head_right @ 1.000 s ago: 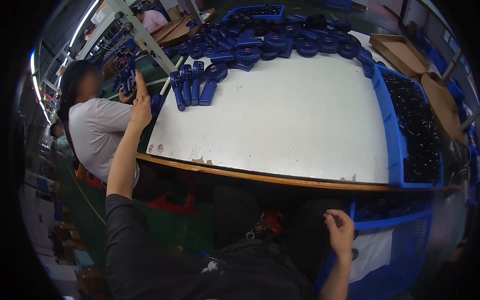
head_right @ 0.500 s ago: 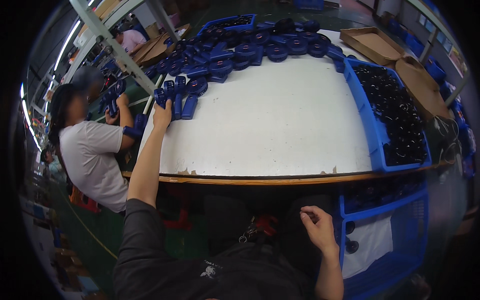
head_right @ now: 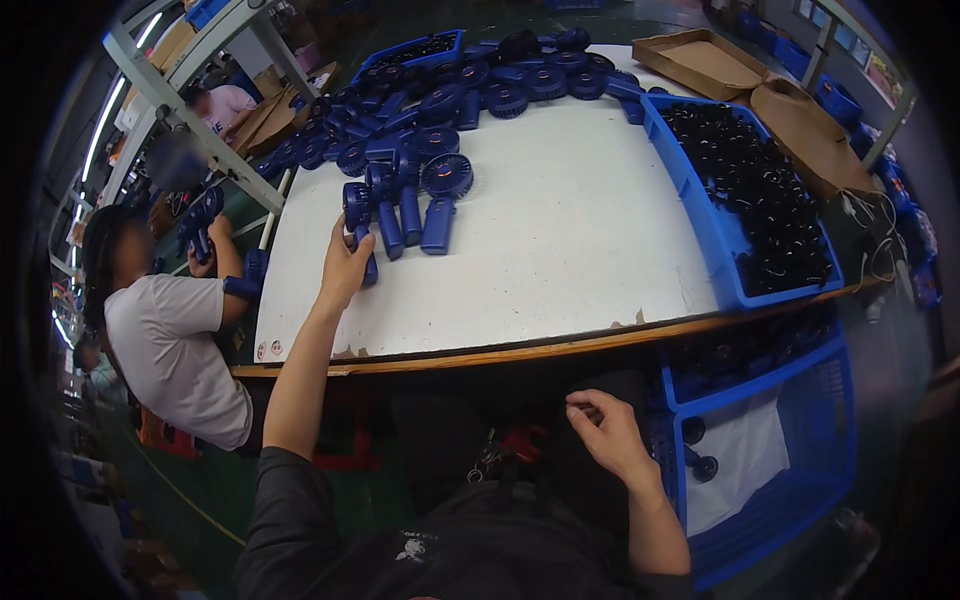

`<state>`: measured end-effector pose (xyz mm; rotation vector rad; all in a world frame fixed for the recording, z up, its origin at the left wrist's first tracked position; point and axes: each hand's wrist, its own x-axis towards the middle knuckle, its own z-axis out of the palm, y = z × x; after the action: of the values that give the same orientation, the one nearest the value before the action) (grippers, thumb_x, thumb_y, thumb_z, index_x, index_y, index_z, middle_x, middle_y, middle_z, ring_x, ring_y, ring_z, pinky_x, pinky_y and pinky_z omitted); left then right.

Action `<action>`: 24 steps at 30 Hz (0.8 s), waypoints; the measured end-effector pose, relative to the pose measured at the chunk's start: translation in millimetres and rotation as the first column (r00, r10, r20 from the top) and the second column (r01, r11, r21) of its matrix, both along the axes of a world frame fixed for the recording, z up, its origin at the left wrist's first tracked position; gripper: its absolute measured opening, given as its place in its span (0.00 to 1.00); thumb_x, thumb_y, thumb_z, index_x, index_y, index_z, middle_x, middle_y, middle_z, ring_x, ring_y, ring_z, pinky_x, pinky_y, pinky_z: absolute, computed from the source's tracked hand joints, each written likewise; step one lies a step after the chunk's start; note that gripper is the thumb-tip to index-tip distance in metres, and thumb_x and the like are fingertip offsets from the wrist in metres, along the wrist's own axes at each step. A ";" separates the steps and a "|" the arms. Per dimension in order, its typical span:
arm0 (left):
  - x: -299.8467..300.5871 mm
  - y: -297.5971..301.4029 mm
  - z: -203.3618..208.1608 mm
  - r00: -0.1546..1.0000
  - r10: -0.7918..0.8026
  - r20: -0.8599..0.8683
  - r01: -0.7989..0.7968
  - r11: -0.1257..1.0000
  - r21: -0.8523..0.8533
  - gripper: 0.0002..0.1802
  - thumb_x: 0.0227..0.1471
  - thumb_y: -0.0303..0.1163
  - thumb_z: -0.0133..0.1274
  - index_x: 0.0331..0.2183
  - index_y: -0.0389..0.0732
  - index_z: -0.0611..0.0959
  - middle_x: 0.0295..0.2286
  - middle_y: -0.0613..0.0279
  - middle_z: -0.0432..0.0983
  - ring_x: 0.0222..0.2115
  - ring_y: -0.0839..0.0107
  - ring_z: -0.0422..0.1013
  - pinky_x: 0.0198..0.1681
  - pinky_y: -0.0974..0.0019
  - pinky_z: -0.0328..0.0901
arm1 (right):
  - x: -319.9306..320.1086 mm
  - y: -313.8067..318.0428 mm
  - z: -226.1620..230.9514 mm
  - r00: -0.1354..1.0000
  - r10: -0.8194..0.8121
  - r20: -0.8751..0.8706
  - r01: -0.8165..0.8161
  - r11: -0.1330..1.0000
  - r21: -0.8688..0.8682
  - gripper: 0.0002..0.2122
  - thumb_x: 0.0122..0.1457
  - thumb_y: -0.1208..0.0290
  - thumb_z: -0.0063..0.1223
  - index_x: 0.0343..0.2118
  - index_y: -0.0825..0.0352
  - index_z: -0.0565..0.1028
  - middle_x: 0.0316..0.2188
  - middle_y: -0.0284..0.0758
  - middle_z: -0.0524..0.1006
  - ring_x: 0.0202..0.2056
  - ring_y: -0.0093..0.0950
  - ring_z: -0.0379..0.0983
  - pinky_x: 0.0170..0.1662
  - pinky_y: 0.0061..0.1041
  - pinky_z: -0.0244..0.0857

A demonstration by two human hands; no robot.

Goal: Assembling portable handheld fans by snapping together components on a factory line.

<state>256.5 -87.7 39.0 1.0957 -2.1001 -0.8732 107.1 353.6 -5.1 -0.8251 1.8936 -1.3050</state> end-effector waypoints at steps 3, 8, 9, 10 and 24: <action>-8.4 40.8 14.9 0.976 -0.059 -0.209 0.102 0.975 0.197 0.47 0.50 0.29 0.60 0.65 0.32 0.54 0.39 0.55 0.72 0.34 0.72 0.71 0.37 0.70 0.69 | 6.4 -10.3 5.0 0.999 0.028 -0.024 -0.029 0.998 -0.064 0.11 0.61 0.76 0.56 0.45 0.72 0.78 0.36 0.36 0.81 0.37 0.21 0.77 0.42 0.19 0.70; -24.5 134.8 -4.2 0.880 -0.108 -0.462 0.284 0.900 0.332 0.51 0.47 0.25 0.63 0.65 0.33 0.51 0.45 0.53 0.66 0.42 0.70 0.69 0.44 0.67 0.68 | 24.3 -39.0 16.3 0.993 0.054 0.102 -0.027 0.967 -0.253 0.17 0.59 0.74 0.59 0.51 0.71 0.74 0.40 0.37 0.79 0.36 0.19 0.75 0.37 0.17 0.69; -28.2 163.5 -7.9 0.828 -0.122 -0.548 0.366 0.857 0.362 0.52 0.47 0.25 0.63 0.65 0.34 0.50 0.45 0.54 0.66 0.43 0.70 0.68 0.45 0.68 0.68 | 30.1 -45.0 20.7 0.984 0.077 0.161 -0.028 0.958 -0.286 0.20 0.58 0.74 0.60 0.54 0.71 0.71 0.43 0.39 0.78 0.38 0.20 0.75 0.38 0.17 0.69; -32.0 193.9 -1.8 0.808 -0.116 -0.578 0.411 0.814 0.411 0.52 0.48 0.25 0.63 0.65 0.34 0.48 0.46 0.53 0.65 0.44 0.70 0.68 0.47 0.67 0.66 | 34.1 -48.9 17.4 0.975 0.124 0.185 -0.062 0.949 -0.309 0.26 0.58 0.73 0.61 0.58 0.71 0.66 0.48 0.42 0.75 0.40 0.21 0.74 0.40 0.19 0.70; -39.0 235.6 -9.5 0.483 0.056 -0.874 0.872 -0.122 0.474 0.44 0.62 0.64 0.35 0.57 0.30 0.65 0.48 0.41 0.73 0.54 0.50 0.68 0.58 0.49 0.63 | 11.5 -59.0 65.0 0.627 0.267 -0.732 -0.463 0.883 -0.075 0.17 0.56 0.68 0.57 0.43 0.74 0.69 0.38 0.50 0.72 0.35 0.46 0.74 0.39 0.38 0.71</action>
<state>217.4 147.8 29.6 0.0746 -0.8199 -2.9071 118.6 294.6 59.9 -1.9838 1.9339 -1.0449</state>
